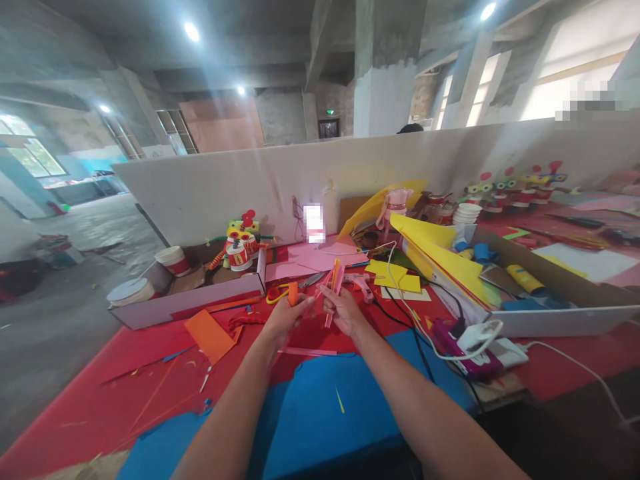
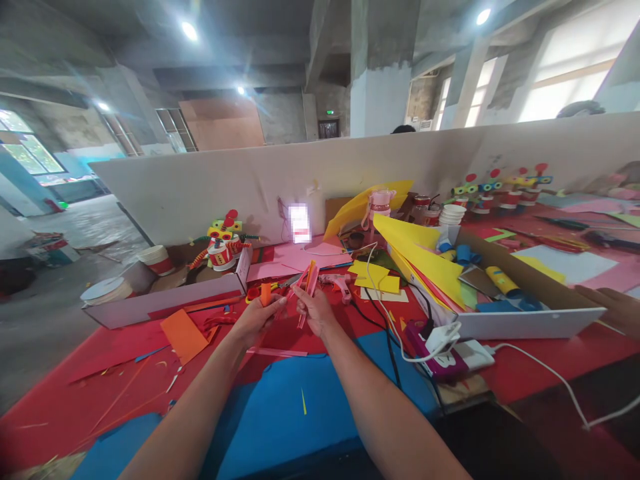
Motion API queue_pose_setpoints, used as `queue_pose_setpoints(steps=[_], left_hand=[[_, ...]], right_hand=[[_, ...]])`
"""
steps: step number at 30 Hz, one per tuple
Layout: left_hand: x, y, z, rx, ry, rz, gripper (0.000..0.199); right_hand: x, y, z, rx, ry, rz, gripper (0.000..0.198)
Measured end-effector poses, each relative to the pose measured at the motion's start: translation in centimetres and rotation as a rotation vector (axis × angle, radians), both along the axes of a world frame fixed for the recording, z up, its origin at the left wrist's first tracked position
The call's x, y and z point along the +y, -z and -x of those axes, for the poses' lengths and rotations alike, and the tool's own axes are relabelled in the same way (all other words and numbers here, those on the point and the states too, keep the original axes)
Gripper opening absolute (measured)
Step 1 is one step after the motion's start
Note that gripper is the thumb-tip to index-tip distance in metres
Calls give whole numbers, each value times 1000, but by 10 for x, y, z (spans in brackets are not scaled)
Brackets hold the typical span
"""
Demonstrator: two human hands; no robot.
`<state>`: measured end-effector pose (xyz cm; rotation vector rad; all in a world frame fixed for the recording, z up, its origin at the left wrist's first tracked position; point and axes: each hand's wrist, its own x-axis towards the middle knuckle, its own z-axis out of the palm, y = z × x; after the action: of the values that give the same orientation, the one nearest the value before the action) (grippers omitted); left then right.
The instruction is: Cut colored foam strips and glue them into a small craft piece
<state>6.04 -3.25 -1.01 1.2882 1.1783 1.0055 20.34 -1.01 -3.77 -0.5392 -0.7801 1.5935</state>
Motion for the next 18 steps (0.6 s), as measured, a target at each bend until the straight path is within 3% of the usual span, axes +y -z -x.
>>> queue_pose_setpoints(steps=[4,11,18], left_hand=[[-1,-1,-2,-7,12,12,43],[3,4,-2,168,-92,-131,37],[3,1,3,200,-28,-133,31]], right_hand=[[0,0,0,12,16,10,38],[2,6,2,-72,40,4,39],[7,6,-2,-61,174,29,44]])
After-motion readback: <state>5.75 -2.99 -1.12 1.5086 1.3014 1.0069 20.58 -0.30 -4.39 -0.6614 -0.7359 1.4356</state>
